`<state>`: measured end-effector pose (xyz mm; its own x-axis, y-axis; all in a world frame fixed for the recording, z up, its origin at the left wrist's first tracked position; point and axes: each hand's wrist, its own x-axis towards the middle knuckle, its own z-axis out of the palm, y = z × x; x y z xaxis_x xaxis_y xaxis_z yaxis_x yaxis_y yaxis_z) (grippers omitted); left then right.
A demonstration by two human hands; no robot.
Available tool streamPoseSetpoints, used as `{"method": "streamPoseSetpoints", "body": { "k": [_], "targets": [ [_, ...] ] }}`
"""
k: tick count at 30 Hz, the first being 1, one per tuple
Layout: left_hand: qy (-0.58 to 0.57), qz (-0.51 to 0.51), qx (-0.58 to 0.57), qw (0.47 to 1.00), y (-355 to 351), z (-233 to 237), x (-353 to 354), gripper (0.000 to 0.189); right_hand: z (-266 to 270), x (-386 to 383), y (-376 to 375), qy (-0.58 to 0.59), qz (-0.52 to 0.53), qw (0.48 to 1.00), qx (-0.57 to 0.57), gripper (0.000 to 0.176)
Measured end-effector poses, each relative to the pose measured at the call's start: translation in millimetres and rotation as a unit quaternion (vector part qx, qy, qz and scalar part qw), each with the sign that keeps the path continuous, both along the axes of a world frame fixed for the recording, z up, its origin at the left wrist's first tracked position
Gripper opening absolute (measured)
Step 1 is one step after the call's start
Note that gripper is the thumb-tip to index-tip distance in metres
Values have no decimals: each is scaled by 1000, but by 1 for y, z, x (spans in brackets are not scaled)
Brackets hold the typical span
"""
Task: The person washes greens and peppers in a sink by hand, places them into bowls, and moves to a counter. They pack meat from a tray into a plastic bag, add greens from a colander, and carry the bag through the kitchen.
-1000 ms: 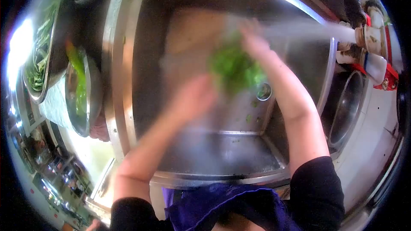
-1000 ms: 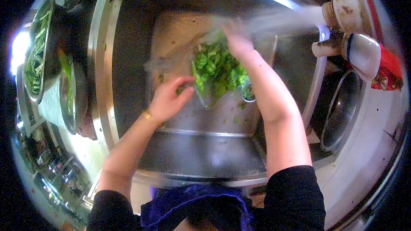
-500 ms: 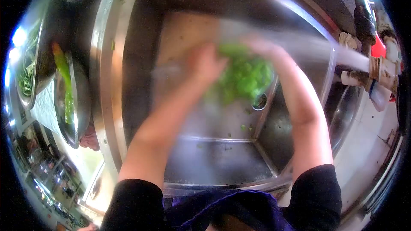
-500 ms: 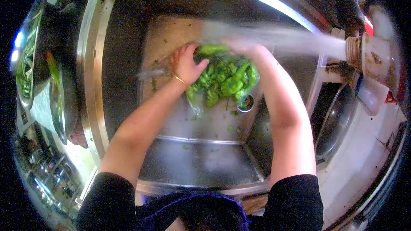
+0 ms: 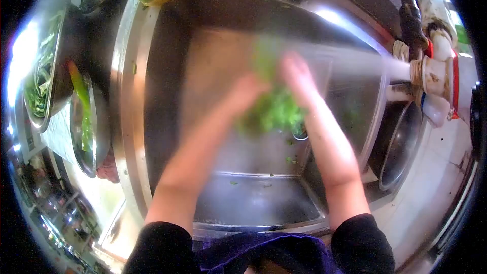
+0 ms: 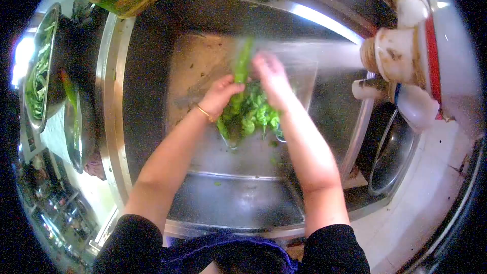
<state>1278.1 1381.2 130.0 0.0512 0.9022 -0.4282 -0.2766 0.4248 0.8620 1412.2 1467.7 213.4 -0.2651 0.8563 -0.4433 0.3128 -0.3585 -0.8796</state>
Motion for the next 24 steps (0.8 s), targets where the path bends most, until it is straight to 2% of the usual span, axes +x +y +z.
{"method": "streamPoseSetpoints", "body": {
  "k": [2,3,5,7,9,10,13,16,19,22,24],
  "targets": [
    [-99,3,12,995,-6,-4,11,30,1,-11,-14,125,21,992,18,45],
    [-146,17,6,989,-8,0,16,31,11,-15,-14,118,2,993,-29,39],
    [-141,-2,26,990,-8,36,15,33,-10,-7,-3,189,-38,981,-11,32],
    [-193,-22,8,981,-13,44,18,34,-12,-1,9,236,-77,968,-32,26],
    [-293,-43,-41,954,-15,38,14,35,-1,4,22,265,-115,953,-87,23],
    [-321,-20,-86,943,-16,52,12,39,5,3,25,262,-112,955,-78,27],
    [-460,-2,-150,875,-14,37,12,47,13,-2,23,379,-122,900,-178,34],
    [-473,57,-174,862,-5,47,18,51,21,-5,17,311,-89,940,-111,42],
    [-325,66,-94,939,3,59,19,54,23,-6,19,134,-58,989,-8,49],
    [-391,100,-121,907,10,62,18,50,39,-9,19,32,-42,998,44,54],
    [-367,85,-102,921,14,62,22,41,37,-6,17,-20,-39,990,135,53]
  ]
}}
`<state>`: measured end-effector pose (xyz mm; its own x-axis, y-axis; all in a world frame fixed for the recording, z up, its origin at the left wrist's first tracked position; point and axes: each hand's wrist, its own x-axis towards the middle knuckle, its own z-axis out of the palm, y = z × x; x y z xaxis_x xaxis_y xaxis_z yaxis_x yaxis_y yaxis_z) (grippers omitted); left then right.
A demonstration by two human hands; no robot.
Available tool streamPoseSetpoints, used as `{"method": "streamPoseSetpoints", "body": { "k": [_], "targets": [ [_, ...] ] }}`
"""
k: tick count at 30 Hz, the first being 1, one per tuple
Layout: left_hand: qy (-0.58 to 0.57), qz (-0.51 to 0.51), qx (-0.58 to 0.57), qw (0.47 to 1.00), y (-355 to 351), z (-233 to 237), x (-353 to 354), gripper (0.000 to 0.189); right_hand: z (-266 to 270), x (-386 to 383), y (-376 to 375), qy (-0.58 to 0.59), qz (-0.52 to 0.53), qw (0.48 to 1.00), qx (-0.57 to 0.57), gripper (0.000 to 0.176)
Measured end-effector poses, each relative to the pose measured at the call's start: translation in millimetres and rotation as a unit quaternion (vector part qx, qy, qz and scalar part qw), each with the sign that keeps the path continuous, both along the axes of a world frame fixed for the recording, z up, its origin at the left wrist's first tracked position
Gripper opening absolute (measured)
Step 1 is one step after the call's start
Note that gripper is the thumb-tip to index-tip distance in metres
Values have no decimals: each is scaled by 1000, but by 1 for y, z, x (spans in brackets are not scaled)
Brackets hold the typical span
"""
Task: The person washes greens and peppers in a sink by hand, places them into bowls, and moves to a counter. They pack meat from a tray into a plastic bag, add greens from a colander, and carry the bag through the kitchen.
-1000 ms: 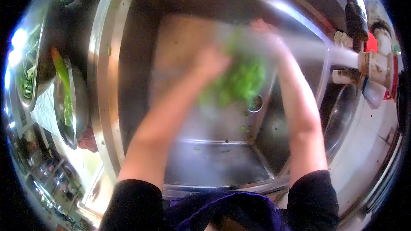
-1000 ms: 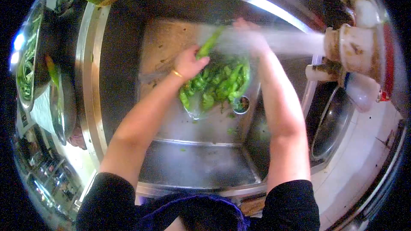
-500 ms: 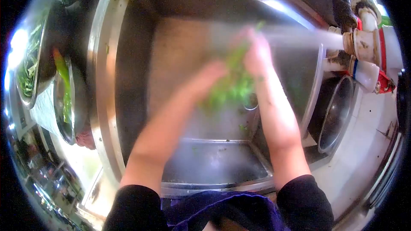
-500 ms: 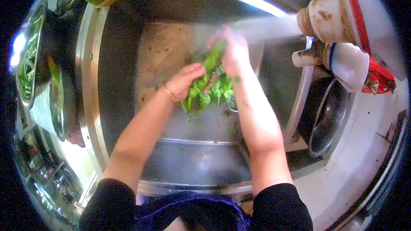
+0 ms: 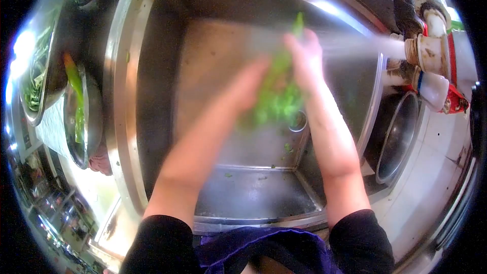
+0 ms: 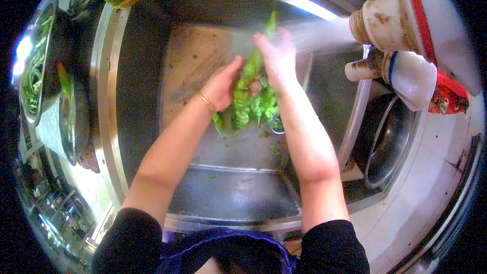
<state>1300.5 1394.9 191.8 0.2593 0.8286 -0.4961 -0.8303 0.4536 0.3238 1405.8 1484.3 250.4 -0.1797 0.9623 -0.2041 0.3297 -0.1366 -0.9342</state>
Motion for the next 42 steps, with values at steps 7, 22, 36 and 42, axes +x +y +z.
{"method": "streamPoseSetpoints", "body": {
  "k": [7,22,36,42],
  "targets": [
    [252,-28,101,962,5,-36,18,19,-2,-1,-11,59,-86,994,-20,36],
    [51,132,-126,982,-37,22,-32,34,4,-27,-51,98,114,952,-265,34],
    [187,98,-35,977,-57,48,-69,24,11,-33,-94,172,274,827,-459,23],
    [521,257,44,813,-57,41,-47,12,10,-52,-103,75,272,925,-256,27]
  ]
}}
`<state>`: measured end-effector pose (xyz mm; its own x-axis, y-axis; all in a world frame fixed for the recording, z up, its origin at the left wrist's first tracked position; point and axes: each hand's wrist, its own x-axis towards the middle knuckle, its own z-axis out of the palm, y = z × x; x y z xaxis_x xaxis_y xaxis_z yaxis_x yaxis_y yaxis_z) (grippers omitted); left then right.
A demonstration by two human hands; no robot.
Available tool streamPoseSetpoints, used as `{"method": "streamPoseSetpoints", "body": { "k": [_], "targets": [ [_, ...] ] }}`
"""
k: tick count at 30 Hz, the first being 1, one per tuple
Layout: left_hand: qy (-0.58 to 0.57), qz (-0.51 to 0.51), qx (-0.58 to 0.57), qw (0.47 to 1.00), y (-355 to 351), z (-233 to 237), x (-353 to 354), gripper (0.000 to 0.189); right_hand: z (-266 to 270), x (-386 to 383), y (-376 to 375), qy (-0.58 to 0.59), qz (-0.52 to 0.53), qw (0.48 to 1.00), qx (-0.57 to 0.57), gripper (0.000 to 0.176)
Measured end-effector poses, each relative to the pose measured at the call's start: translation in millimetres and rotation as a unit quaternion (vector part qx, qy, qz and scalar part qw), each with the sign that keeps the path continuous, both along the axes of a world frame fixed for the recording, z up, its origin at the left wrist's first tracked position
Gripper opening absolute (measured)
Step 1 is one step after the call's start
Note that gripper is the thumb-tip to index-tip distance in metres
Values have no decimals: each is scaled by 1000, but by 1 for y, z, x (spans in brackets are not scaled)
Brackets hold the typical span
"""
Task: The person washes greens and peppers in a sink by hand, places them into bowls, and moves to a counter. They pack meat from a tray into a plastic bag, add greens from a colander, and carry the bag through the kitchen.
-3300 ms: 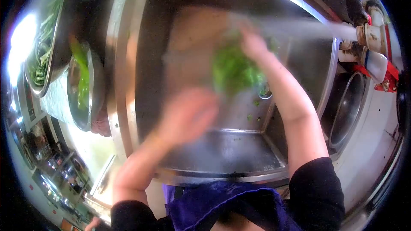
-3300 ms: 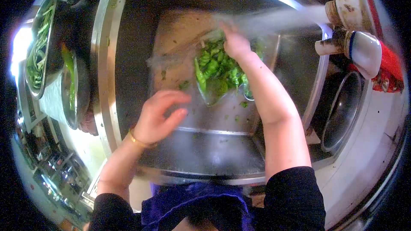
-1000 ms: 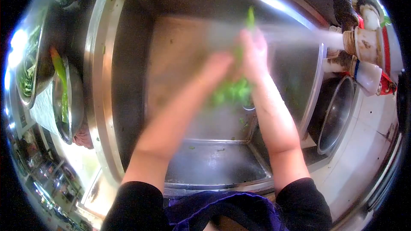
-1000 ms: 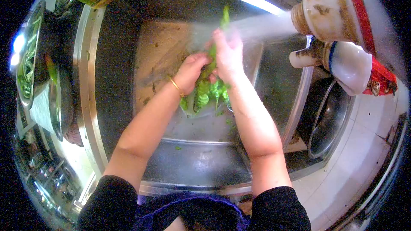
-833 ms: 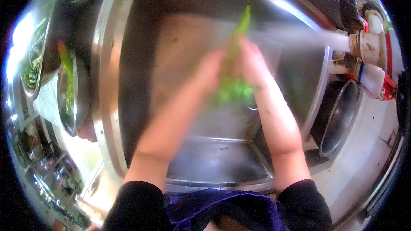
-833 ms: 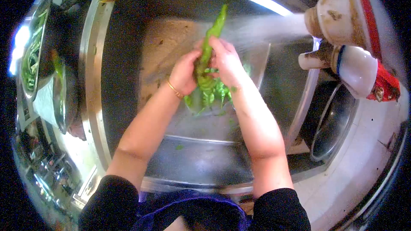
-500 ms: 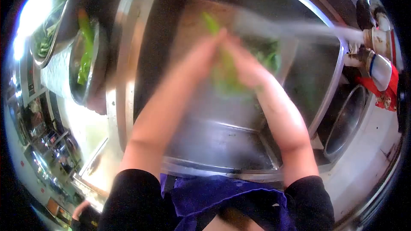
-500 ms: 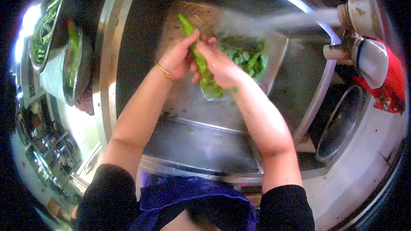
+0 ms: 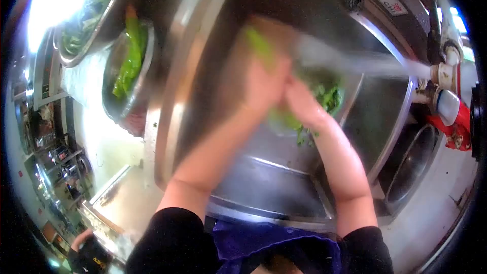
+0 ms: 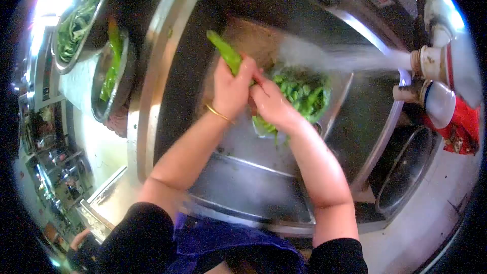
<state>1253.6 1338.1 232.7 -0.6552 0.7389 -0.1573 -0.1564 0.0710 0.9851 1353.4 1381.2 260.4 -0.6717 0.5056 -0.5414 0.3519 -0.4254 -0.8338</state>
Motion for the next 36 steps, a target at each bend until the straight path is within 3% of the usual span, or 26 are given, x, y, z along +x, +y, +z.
{"method": "streamPoseSetpoints", "body": {
  "k": [3,5,8,10,11,12,13,15,16,17,18,19,21,24,27,28,31,32,34,35,36],
  "targets": [
    [-80,52,88,992,8,21,6,10,18,-11,-13,38,-184,982,-35,33],
    [-259,37,96,960,11,47,1,13,36,-23,-19,73,-349,921,-154,32],
    [-344,8,167,924,9,80,-14,17,54,-19,-17,120,-285,941,-135,27],
    [-368,-16,208,906,0,94,-30,21,60,-14,-7,250,-165,915,-270,22],
    [-480,-2,207,852,-11,106,-48,25,64,-12,-3,308,-101,884,-336,20],
    [-451,22,220,865,-16,109,-62,26,86,-14,2,275,-57,898,-338,14],
    [-421,47,232,876,-23,111,-74,28,93,-14,2,224,-58,944,-236,13],
    [-299,-57,138,942,-45,116,-87,28,103,-17,5,116,-57,991,-14,12],
    [-240,-113,86,961,-56,116,-86,29,109,-21,10,120,-65,990,37,12],
    [-166,-132,48,976,-63,117,-84,28,113,-26,15,123,-45,978,160,11],
    [-90,-151,13,984,-69,120,-81,28,118,-34,21,125,-22,951,282,11],
    [-13,-166,-23,986,-74,124,-79,28,130,-52,28,149,27,830,536,13],
    [232,-163,-68,956,-85,144,-86,25,150,-71,30,125,160,603,771,20],
    [372,-192,-147,896,-101,151,-96,27,160,-83,21,21,357,463,811,21],
    [417,-219,-223,854,-117,162,-105,23,164,-96,10,58,438,472,763,11],
    [396,-218,-213,866,-124,165,-107,22,167,-100,6,70,443,474,758,10],
    [334,-188,-117,916,-144,174,-116,19,169,-117,-7,138,388,594,691,11],
    [242,-162,-54,955,-148,171,-119,18,162,-131,-10,220,335,662,633,11],
    [-22,-82,12,996,-158,179,-121,20,167,-168,-9,341,182,694,608,14],
    [59,-40,85,994,-163,176,-132,20,172,-188,1,356,116,761,529,18],
    [108,13,78,991,-165,178,-143,20,177,-208,11,382,41,811,441,22]
  ]
}}
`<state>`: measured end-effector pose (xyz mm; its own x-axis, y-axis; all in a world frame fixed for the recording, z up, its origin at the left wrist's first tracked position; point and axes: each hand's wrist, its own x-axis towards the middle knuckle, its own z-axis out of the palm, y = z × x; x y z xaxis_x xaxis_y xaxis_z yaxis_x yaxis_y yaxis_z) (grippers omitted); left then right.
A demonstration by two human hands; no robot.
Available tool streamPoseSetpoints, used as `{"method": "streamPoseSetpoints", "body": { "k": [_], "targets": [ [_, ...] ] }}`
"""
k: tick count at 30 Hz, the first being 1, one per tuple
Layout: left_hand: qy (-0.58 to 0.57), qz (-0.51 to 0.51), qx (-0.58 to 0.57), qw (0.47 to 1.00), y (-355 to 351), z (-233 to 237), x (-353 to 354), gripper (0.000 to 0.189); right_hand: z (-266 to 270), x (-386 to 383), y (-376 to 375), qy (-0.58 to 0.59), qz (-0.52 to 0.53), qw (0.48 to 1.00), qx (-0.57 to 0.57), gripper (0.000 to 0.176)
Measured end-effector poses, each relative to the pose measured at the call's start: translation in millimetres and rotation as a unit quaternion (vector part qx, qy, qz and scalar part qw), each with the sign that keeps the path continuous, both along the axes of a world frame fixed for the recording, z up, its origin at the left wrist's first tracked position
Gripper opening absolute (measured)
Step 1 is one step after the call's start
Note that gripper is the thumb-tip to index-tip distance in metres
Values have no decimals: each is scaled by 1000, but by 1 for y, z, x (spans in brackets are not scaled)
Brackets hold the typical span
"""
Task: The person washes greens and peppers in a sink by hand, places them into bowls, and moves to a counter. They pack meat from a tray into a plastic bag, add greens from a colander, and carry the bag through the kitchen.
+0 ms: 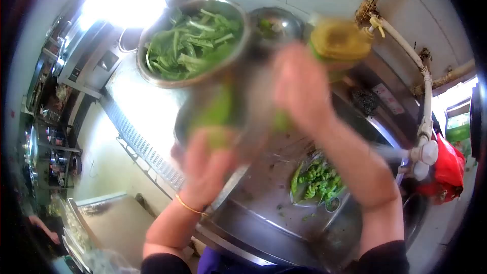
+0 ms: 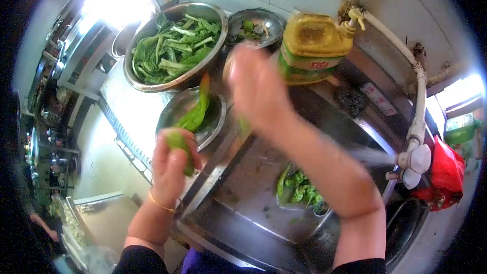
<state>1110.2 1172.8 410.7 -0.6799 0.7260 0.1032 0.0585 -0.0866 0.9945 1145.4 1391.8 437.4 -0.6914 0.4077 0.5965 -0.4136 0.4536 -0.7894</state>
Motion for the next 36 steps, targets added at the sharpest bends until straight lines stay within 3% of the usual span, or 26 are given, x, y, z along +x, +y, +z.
{"method": "streamPoseSetpoints", "body": {
  "k": [1,3,4,6,8,9,11,13,14,15,17,18,20,21,23,25,30,33,36],
  "targets": [
    [38,54,-6,998,-1,3,-13,21,9,-25,20,-34,-12,981,-191,26],
    [191,99,-135,967,-2,3,-43,31,32,-69,61,5,-181,975,-131,28],
    [217,52,-184,957,-1,-2,-58,34,11,-104,101,-2,-90,956,-278,24],
    [262,-50,-280,922,-4,-17,-79,41,-13,-128,112,-183,-210,945,-171,31],
    [364,-70,-294,881,-8,-27,-81,43,-59,-113,101,-69,-264,962,24,22],
    [418,-69,-293,857,-6,-29,-81,44,-71,-106,96,-3,-277,952,130,26],
    [397,-22,-233,888,-9,-28,-72,39,-71,-38,66,-137,-103,983,-65,24],
    [435,29,-144,888,-12,-23,-59,35,-100,31,51,-245,-62,953,-169,24],
    [502,63,-153,849,-13,-19,-49,28,-116,65,48,-301,-45,906,-293,23],
    [493,56,-104,862,-14,-22,-38,27,-133,99,47,-348,-28,841,-413,22],
    [470,46,0,881,-13,-38,-17,26,-177,171,58,-303,-66,732,-606,30],
    [435,-19,49,899,-11,-43,-7,28,-178,191,68,-204,-85,718,-660,33],
    [397,-131,8,909,5,-40,20,33,-184,231,78,4,-127,655,-744,39],
    [392,-176,-23,903,14,-46,35,36,-192,246,90,38,-121,668,-733,49],
    [338,-206,-103,913,36,-57,68,44,-173,256,90,87,-107,652,-746,52],
    [240,-254,-150,925,50,-87,91,50,-160,262,88,40,-111,686,-718,53],
    [104,-325,-259,904,78,-216,123,51,-169,280,93,-18,-105,733,-672,48],
    [124,-396,-401,817,118,-243,143,53,-176,284,89,-34,-118,731,-671,45],
    [135,-336,-431,826,142,-271,176,55,-193,289,81,-51,-112,754,-645,45]
  ]
}}
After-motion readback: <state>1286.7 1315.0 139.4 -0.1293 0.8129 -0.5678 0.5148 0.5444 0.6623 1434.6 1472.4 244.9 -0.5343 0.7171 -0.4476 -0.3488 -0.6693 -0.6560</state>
